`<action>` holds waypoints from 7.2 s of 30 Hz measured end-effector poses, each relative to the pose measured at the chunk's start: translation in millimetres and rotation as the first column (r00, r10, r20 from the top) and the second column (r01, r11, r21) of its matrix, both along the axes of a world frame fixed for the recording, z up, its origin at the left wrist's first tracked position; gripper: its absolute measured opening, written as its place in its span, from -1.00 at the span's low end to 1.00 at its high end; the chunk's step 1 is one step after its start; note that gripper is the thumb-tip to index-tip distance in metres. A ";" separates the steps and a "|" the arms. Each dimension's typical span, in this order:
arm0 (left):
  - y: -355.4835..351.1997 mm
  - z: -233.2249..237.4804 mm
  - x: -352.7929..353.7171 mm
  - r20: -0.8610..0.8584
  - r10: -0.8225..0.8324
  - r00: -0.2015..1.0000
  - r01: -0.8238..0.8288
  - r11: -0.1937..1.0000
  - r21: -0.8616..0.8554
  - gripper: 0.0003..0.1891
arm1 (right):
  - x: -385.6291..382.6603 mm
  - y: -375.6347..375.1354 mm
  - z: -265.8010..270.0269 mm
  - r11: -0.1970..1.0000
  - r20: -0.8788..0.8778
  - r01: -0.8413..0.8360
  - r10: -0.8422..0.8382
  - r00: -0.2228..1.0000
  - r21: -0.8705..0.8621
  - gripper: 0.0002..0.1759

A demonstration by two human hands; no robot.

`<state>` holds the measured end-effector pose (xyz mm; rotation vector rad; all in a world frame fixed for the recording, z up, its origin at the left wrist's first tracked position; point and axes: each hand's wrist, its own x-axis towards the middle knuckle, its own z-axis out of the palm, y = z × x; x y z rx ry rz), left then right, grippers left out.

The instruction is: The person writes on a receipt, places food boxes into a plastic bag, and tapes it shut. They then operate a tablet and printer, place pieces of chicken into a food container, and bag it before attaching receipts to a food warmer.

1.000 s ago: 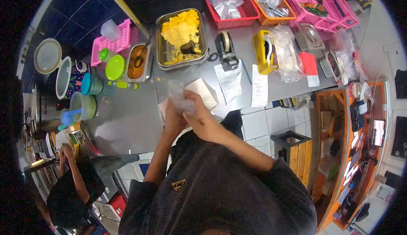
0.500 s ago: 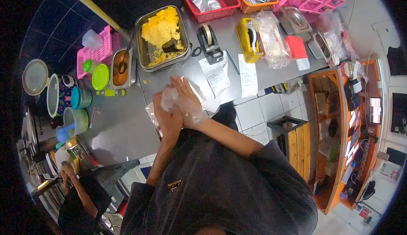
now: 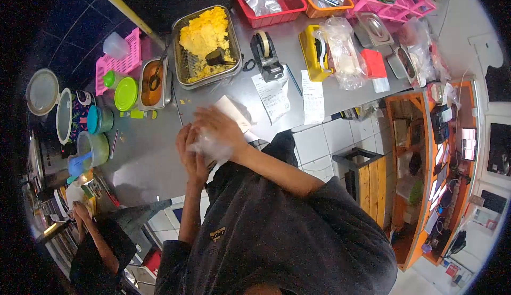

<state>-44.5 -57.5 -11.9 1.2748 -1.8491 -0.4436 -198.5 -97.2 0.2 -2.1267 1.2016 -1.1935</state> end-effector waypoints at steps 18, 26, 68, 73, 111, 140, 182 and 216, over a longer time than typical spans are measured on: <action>5.6 -1.0 17.4 -0.703 0.192 0.685 0.219 0.866 0.450 -0.39 | -5.9 -13.7 9.0 0.970 -0.015 -0.017 0.022 1.000 0.243 -0.58; -6.5 -146.2 -53.2 -0.868 0.496 -0.027 0.867 0.444 0.227 -0.35 | -107.3 21.4 63.5 0.986 -0.139 0.127 -0.112 0.984 0.105 -0.67; -144.5 -99.9 -52.8 0.385 0.087 0.919 -0.105 0.994 0.027 -0.87 | -109.2 12.0 49.9 0.806 0.233 0.043 -0.220 0.947 0.590 -0.57; -110.9 -25.8 -6.3 0.225 0.123 0.967 -0.121 0.992 -0.023 -0.86 | -75.2 -7.5 45.1 0.857 0.183 -0.007 -0.102 0.978 0.515 -0.54; -67.3 -77.3 94.5 -0.028 0.358 0.933 -0.356 0.933 0.054 -0.92 | -29.4 -52.1 7.6 0.830 0.229 0.030 -0.188 0.955 0.557 -0.83; -72.1 -13.0 32.9 -0.304 0.605 0.736 -0.472 0.780 0.410 -0.90 | -34.0 -37.1 3.4 0.851 0.185 0.174 -0.300 0.936 0.496 -0.79; 27.3 215.6 3.2 -0.628 -0.675 0.388 0.374 0.738 -0.562 -0.70 | -29.0 -41.6 8.6 0.799 0.177 0.171 -0.326 0.929 0.576 -0.90; 266.7 180.3 -79.9 -0.731 -0.554 0.399 -0.154 0.746 -0.648 -0.68 | -68.4 -93.1 -44.0 0.740 0.368 -0.224 -0.034 0.929 0.635 -0.76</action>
